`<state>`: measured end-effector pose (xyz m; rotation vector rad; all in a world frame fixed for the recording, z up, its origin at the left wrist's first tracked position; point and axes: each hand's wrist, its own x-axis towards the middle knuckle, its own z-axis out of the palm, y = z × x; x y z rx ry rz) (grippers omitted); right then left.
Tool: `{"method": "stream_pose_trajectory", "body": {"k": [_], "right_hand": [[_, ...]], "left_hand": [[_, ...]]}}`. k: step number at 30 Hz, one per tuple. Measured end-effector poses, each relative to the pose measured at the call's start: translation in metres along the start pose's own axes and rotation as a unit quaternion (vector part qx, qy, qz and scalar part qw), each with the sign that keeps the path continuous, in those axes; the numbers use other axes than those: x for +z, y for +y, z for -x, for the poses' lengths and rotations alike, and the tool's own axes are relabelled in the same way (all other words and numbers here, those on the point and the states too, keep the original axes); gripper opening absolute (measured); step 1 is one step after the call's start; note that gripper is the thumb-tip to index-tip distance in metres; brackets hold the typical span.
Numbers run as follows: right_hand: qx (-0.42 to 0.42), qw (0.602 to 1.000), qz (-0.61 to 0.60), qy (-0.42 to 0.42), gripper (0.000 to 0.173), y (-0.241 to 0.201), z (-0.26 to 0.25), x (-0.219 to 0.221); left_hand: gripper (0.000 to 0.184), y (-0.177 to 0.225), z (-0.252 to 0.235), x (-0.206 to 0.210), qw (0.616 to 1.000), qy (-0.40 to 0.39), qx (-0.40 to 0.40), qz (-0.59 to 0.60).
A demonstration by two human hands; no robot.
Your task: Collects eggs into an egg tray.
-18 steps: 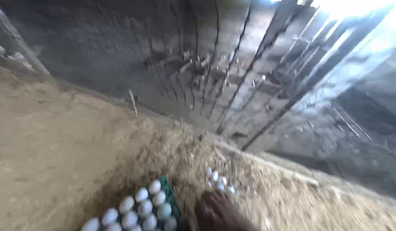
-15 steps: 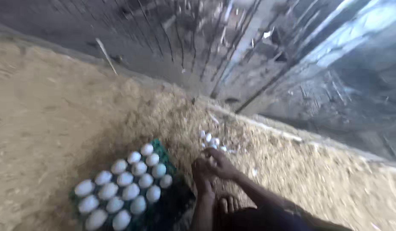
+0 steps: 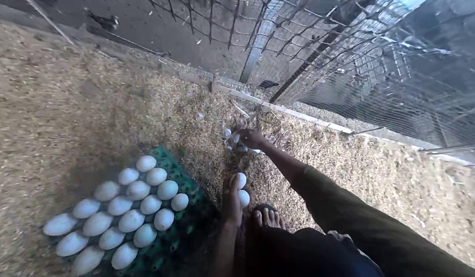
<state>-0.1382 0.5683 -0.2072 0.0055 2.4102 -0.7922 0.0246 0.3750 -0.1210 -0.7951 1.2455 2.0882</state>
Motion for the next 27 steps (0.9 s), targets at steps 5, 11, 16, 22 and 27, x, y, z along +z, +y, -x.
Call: {"method": "stream_pose_trajectory", "body": {"k": [5, 11, 16, 22, 27], "right_hand": [[0.013, 0.999, 0.039, -0.029, 0.074, -0.001, -0.033, 0.014], [-0.004, 0.999, -0.040, -0.037, 0.065, -0.014, -0.027, 0.012], [0.046, 0.959, -0.280, 0.015, 0.037, -0.036, -0.035, 0.021], [0.060, 0.956, -0.288, -0.002, 0.043, -0.066, -0.019, 0.013], [0.040, 0.978, -0.205, -0.011, 0.049, -0.092, -0.022, 0.036]], "left_hand": [[0.032, 0.003, 0.006, -0.003, 0.999, -0.025, 0.028, 0.019], [0.035, 0.000, 0.005, -0.007, 0.996, -0.064, 0.056, 0.028], [0.034, 0.002, 0.005, -0.009, 0.997, -0.043, 0.065, 0.022], [0.034, 0.001, -0.003, -0.011, 0.993, -0.068, 0.091, 0.040], [0.030, 0.013, 0.008, -0.007, 0.993, -0.024, 0.093, 0.067]]}}
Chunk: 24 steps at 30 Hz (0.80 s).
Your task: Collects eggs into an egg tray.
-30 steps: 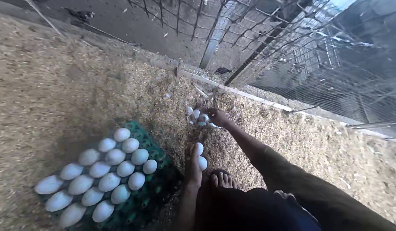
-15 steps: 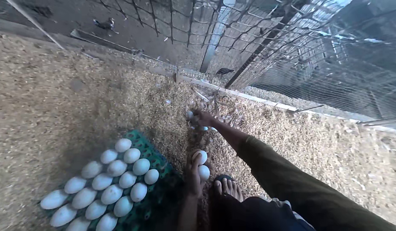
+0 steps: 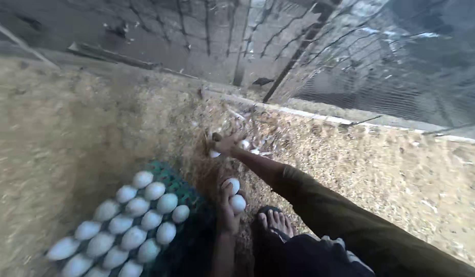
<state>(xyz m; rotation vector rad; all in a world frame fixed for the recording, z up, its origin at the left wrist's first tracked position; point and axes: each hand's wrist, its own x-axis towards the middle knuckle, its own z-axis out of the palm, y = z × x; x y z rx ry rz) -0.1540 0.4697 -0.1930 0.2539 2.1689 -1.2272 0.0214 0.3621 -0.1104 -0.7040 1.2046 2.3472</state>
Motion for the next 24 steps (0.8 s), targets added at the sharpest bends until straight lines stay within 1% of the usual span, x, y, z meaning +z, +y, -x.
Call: {"method": "stream_pose_trajectory", "body": {"k": [3, 4, 6, 8, 11, 13, 15, 16, 17, 18, 19, 20, 21, 22, 23, 24], "right_hand": [[-0.082, 0.995, 0.059, 0.020, 0.067, -0.002, 0.004, 0.009], [-0.115, 0.990, 0.074, 0.023, 0.067, -0.003, 0.007, 0.012], [-0.167, 0.980, 0.107, 0.021, 0.058, -0.008, 0.015, 0.022], [-0.199, 0.969, 0.143, 0.004, 0.053, -0.008, 0.023, 0.033], [-0.194, 0.970, 0.143, 0.026, 0.047, 0.000, 0.030, 0.043], [-0.153, 0.984, 0.073, 0.052, 0.047, 0.007, 0.038, 0.037], [-0.092, 0.990, -0.082, 0.068, 0.046, 0.019, 0.047, 0.024], [-0.060, 0.978, -0.193, 0.058, 0.043, 0.026, 0.051, 0.017], [-0.032, 0.952, -0.303, 0.036, 0.037, 0.033, 0.057, 0.009], [-0.007, 0.918, -0.395, 0.006, 0.032, 0.040, 0.063, 0.002], [0.013, 0.884, -0.467, -0.028, 0.032, 0.046, 0.067, -0.004], [0.024, 0.853, -0.519, -0.061, 0.037, 0.052, 0.070, -0.010], [0.023, 0.830, -0.550, -0.094, 0.042, 0.058, 0.072, -0.016], [0.008, 0.816, -0.565, -0.122, 0.045, 0.064, 0.074, -0.019], [-0.017, 0.810, -0.568, -0.142, 0.045, 0.069, 0.077, -0.022], [-0.039, 0.813, -0.560, -0.153, 0.043, 0.071, 0.079, -0.024]], "left_hand": [[0.030, 0.001, -0.001, -0.001, 1.000, -0.001, 0.014, 0.018], [0.030, 0.002, -0.001, -0.002, 1.000, -0.003, 0.022, 0.020], [0.031, 0.005, -0.001, -0.003, 0.999, -0.005, 0.040, 0.016], [0.033, 0.008, 0.002, -0.001, 0.998, 0.001, 0.055, 0.005], [0.033, 0.013, 0.003, 0.004, 0.997, 0.002, 0.072, 0.003], [0.034, 0.016, 0.003, 0.004, 0.997, -0.004, 0.078, 0.010], [0.035, 0.020, 0.006, 0.002, 0.996, -0.012, 0.091, 0.019], [0.034, 0.022, 0.007, 0.001, 0.995, -0.017, 0.099, 0.021], [0.033, 0.026, 0.009, 0.000, 0.994, -0.019, 0.106, 0.020], [0.033, 0.030, 0.010, -0.001, 0.993, -0.017, 0.112, 0.018], [0.033, 0.035, 0.010, -0.003, 0.992, -0.013, 0.122, 0.012], [0.034, 0.042, 0.010, -0.006, 0.991, -0.011, 0.132, -0.001], [0.034, 0.051, 0.010, -0.009, 0.989, -0.006, 0.144, -0.022], [0.037, 0.063, 0.010, -0.014, 0.987, -0.007, 0.153, -0.053], [0.039, 0.079, 0.009, -0.021, 0.983, -0.009, 0.160, -0.093], [0.040, 0.098, 0.007, -0.027, 0.976, -0.009, 0.170, -0.137]]}}
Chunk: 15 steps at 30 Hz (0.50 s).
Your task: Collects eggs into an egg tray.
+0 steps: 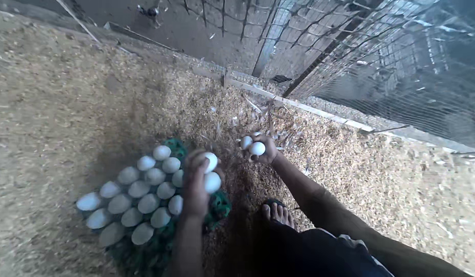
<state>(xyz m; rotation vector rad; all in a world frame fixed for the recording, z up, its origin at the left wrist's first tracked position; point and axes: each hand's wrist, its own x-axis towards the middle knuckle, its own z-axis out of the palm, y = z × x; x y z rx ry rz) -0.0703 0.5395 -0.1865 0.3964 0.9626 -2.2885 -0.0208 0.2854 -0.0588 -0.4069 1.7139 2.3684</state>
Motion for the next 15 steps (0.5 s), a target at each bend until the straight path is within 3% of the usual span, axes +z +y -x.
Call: {"method": "stream_pose_trajectory", "body": {"k": [4, 8, 11, 13, 15], "right_hand": [[-0.019, 0.991, 0.129, 0.007, 0.052, -0.011, 0.019, 0.005], [-0.030, 0.925, 0.372, 0.069, 0.042, -0.020, 0.021, 0.028], [-0.058, 0.923, 0.378, 0.041, 0.043, -0.019, 0.026, 0.048], [-0.056, 0.919, 0.390, -0.006, 0.042, -0.016, 0.034, 0.071], [-0.052, 0.900, 0.430, -0.055, 0.039, -0.011, 0.037, 0.100]], "left_hand": [[0.040, 0.081, -0.016, -0.052, 0.967, 0.016, 0.023, -0.252], [0.056, 0.144, -0.012, -0.099, 0.825, -0.007, -0.003, -0.565], [0.057, 0.145, 0.016, -0.123, 0.720, -0.072, -0.054, -0.688], [0.057, 0.125, 0.047, -0.142, 0.679, -0.103, -0.079, -0.722], [0.055, 0.107, 0.071, -0.160, 0.668, -0.102, -0.140, -0.724]]}}
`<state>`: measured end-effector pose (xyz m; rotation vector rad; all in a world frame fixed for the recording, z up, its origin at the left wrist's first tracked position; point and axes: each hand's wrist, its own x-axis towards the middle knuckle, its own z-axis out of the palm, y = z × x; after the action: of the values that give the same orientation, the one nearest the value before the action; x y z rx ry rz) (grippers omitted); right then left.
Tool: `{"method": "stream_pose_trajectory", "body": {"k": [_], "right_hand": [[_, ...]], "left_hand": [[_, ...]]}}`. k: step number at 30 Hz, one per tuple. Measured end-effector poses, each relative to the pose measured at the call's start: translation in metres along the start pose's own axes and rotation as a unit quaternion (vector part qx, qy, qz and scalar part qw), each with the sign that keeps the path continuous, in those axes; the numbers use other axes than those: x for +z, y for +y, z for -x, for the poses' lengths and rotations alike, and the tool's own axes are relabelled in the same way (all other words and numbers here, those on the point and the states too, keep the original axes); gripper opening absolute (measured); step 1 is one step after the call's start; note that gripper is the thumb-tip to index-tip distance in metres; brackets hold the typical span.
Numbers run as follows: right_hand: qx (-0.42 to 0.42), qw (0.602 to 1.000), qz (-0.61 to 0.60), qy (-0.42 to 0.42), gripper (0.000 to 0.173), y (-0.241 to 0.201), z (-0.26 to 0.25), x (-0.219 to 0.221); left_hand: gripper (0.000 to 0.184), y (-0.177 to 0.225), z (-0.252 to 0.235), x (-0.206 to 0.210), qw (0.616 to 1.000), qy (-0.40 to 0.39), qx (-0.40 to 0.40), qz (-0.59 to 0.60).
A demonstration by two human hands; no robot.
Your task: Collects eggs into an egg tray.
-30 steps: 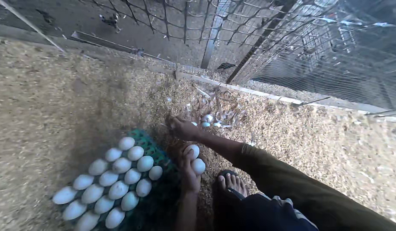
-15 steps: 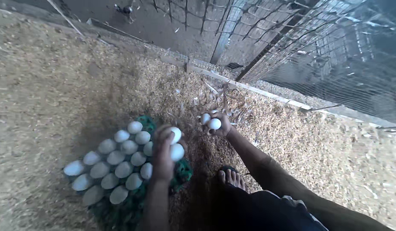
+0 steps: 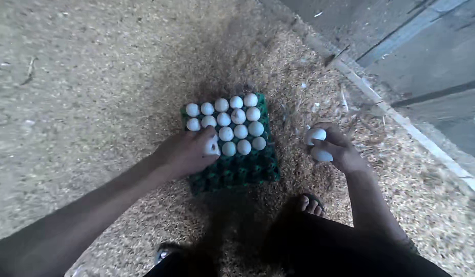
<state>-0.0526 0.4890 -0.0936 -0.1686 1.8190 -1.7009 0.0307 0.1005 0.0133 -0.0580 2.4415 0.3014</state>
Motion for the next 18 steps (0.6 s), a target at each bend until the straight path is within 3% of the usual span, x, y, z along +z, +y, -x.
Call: {"method": "stream_pose_trajectory", "body": {"k": [3, 6, 15, 17, 18], "right_hand": [[-0.030, 0.995, 0.068, -0.063, 0.041, -0.017, -0.003, 0.033], [-0.082, 0.984, 0.111, -0.116, 0.040, -0.027, -0.009, 0.062], [-0.221, 0.937, 0.202, -0.181, 0.040, -0.037, -0.024, 0.140], [-0.244, 0.917, 0.248, -0.195, 0.040, -0.037, -0.027, 0.163], [-0.242, 0.908, 0.274, -0.206, 0.040, -0.038, -0.029, 0.177]], "left_hand": [[0.057, -0.029, 0.015, 0.028, 0.996, -0.031, -0.071, 0.046], [0.060, -0.053, 0.019, 0.049, 0.993, 0.010, -0.081, 0.080], [0.070, -0.054, 0.002, 0.071, 0.997, 0.024, -0.060, 0.047], [0.081, -0.060, 0.007, 0.067, 0.991, 0.017, -0.091, 0.099], [0.076, -0.066, 0.011, 0.066, 0.984, 0.021, -0.102, 0.143]]}}
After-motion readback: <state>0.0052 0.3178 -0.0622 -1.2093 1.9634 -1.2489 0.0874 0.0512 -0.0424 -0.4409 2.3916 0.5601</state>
